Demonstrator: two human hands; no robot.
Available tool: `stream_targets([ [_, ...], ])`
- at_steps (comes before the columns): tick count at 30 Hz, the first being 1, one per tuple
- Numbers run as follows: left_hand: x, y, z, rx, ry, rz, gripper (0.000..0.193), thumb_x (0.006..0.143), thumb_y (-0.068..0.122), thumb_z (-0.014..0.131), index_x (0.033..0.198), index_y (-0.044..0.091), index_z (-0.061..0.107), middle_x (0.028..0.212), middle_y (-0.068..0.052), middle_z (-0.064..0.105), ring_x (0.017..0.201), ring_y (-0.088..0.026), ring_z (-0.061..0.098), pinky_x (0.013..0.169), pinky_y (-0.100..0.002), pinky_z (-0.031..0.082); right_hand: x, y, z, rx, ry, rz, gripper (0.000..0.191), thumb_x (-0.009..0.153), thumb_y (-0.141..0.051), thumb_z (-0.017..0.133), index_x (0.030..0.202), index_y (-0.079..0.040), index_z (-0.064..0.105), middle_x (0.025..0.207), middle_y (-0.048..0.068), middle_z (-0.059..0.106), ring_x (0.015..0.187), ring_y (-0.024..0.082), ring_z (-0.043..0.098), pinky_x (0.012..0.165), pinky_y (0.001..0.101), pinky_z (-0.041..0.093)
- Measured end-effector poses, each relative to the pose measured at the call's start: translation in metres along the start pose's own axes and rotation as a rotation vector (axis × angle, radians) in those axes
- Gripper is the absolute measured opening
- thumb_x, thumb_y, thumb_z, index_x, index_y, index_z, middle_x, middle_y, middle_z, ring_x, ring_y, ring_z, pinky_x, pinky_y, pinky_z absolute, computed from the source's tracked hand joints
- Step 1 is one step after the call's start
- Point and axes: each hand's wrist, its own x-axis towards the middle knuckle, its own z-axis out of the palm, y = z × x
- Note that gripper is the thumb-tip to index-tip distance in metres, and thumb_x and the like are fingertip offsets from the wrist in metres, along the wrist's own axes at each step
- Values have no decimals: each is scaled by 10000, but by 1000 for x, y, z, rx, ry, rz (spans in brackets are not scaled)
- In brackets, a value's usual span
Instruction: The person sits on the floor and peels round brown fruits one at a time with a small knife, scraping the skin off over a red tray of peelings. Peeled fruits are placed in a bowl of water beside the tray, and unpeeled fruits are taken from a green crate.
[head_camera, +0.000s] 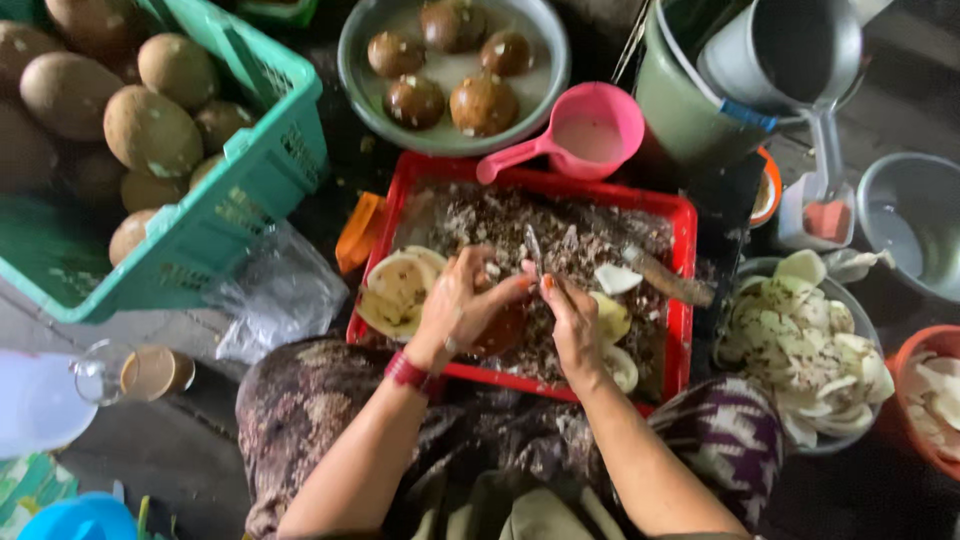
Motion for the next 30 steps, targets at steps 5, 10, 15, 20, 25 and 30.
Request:
stream_targets([
  [5,9,5,-3,-101,-93,-4,664,736,421,827,1300,96,694,1148,-152,764,1076,-235,733,936,-354,565,2,6,-6,-90,105,70,462,1048,-386,468,1270,-85,738,1216,129,766,1176,212,677,1073,316,452],
  [10,-11,-2,-26,-377,-294,258,711,802,277,771,1427,65,506,1347,-157,648,1213,-269,650,1037,-374,503,5,19,-8,16,10,156,466,1017,-409,505,1275,-85,717,1302,94,736,1257,191,621,1113,309,375],
  [15,-34,-2,-26,-113,-125,363,788,839,261,766,1542,54,476,1510,-214,558,1424,-343,522,1175,-416,413,10,23,-2,25,-66,78,419,1014,-366,576,1270,-67,718,1256,92,734,1158,185,658,1035,293,493],
  [20,-36,-5,-8,-70,36,297,1079,632,425,875,1497,33,363,1499,-226,506,1394,-344,510,1136,-421,427,1,17,3,-182,-32,-30,393,1024,-349,555,1248,-83,737,1181,84,706,1039,172,684,918,303,574],
  [25,-28,-17,5,77,152,382,950,671,371,908,1491,109,507,1552,-195,521,1480,-408,408,1170,-515,384,-13,9,17,-807,105,-587,258,998,-299,608,1087,-118,767,1282,106,639,1006,237,660,786,277,613],
  [30,-27,-20,6,44,48,253,946,612,381,921,1431,127,521,1426,-128,605,1435,-369,468,1120,-542,386,-15,1,26,-716,96,-369,249,984,-270,660,1128,-116,792,1304,99,628,890,238,652,854,348,573],
])
